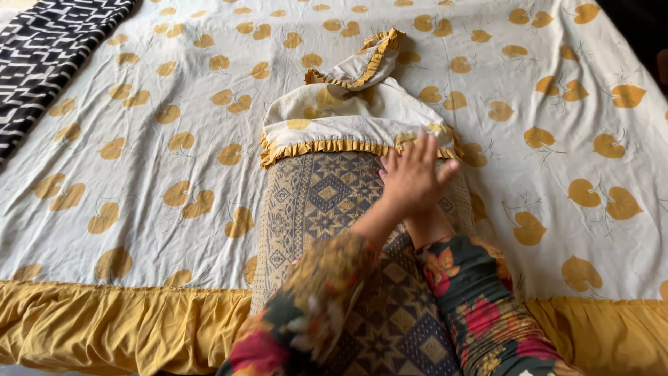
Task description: The recorder puts a patterned pillowcase onto a long pillow while sitting on a bed.
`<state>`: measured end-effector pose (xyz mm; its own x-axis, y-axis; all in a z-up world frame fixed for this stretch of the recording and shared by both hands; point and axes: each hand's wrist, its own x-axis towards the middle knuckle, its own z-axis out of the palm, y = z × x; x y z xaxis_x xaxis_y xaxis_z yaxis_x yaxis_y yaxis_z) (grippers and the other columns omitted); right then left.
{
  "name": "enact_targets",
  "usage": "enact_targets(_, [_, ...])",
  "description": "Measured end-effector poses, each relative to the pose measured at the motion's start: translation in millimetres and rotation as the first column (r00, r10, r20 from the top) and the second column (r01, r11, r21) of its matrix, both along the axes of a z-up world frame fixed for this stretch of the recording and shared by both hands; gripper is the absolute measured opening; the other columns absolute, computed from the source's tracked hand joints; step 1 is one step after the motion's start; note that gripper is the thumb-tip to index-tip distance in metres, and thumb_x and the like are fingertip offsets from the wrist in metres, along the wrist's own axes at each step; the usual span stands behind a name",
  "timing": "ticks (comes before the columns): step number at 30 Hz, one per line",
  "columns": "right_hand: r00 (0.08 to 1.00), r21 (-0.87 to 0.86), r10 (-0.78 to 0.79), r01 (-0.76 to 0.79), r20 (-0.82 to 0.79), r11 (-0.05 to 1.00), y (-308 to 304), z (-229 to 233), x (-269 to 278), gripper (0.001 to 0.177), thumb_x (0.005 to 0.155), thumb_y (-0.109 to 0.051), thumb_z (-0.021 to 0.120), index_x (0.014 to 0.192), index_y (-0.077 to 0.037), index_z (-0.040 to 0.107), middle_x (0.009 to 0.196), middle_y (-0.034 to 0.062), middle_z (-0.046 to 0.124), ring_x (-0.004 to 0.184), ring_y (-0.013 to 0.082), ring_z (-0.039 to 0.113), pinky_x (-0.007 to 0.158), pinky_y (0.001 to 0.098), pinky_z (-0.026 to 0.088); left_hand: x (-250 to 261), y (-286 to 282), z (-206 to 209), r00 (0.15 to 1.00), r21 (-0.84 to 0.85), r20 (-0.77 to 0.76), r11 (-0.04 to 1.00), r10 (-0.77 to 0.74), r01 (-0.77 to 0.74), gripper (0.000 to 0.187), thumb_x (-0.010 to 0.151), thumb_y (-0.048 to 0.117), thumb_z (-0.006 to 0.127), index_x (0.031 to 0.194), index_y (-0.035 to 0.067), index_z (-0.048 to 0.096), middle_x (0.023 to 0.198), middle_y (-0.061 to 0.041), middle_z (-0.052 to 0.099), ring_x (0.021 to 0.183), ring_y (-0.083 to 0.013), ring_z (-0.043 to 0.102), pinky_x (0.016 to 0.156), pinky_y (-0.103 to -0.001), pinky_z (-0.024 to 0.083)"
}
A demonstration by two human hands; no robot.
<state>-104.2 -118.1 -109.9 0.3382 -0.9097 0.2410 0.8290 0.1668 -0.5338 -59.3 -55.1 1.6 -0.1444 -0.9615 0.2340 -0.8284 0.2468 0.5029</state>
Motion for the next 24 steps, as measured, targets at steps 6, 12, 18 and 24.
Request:
enact_targets(6, [0.999,0.227,0.024,-0.035,0.049,0.973,-13,1,-5,0.099,0.080,-0.085,0.015,0.162,-0.031,0.001,0.171,0.0036,0.001,0.156,0.0370,0.002,0.121,0.0593,0.010,-1,0,0,0.997,-0.055,0.022,0.996,0.069,-0.067,0.095,0.094,0.079,0.014,0.166,0.017,0.007,0.172,-0.020,-0.005,0.157,-0.0454,0.002,0.122,-0.064,0.001])
enact_targets(12, [0.999,0.435,0.025,-0.037,0.034,0.900,-72,-65,-8,0.073,0.100,-0.065,0.031,0.151,-0.014,0.038,0.164,0.0139,0.039,0.155,0.0404,0.032,0.124,0.0651,0.016,-6,82,-10,0.972,-0.217,0.009,0.949,-0.234,0.231,0.087,0.104,0.070,0.020,0.167,0.011,0.016,0.175,-0.018,0.012,0.160,-0.0446,0.015,0.125,-0.066,0.009])
enact_targets(18, [0.989,0.338,0.079,-0.117,0.124,0.934,-19,-18,-7,0.068,0.103,-0.061,0.027,0.146,-0.009,0.041,0.157,0.0165,0.043,0.151,0.0420,0.032,0.124,0.0625,0.011,-11,55,-4,0.986,-0.236,-0.105,0.966,-0.132,0.104,0.084,0.105,0.068,0.024,0.169,0.014,0.018,0.176,-0.011,0.020,0.158,-0.0366,0.026,0.130,-0.059,0.019])
enact_targets(24, [0.887,-0.122,0.295,-0.270,0.356,0.955,3,34,19,0.058,0.106,-0.044,0.039,0.149,-0.007,0.048,0.157,0.0215,0.048,0.148,0.0384,0.044,0.123,0.0570,0.027,53,-4,10,0.967,0.102,-0.026,0.963,0.254,-0.250,0.080,0.100,0.067,0.022,0.165,0.022,0.009,0.172,-0.014,-0.005,0.156,-0.0391,-0.003,0.120,-0.062,-0.006])
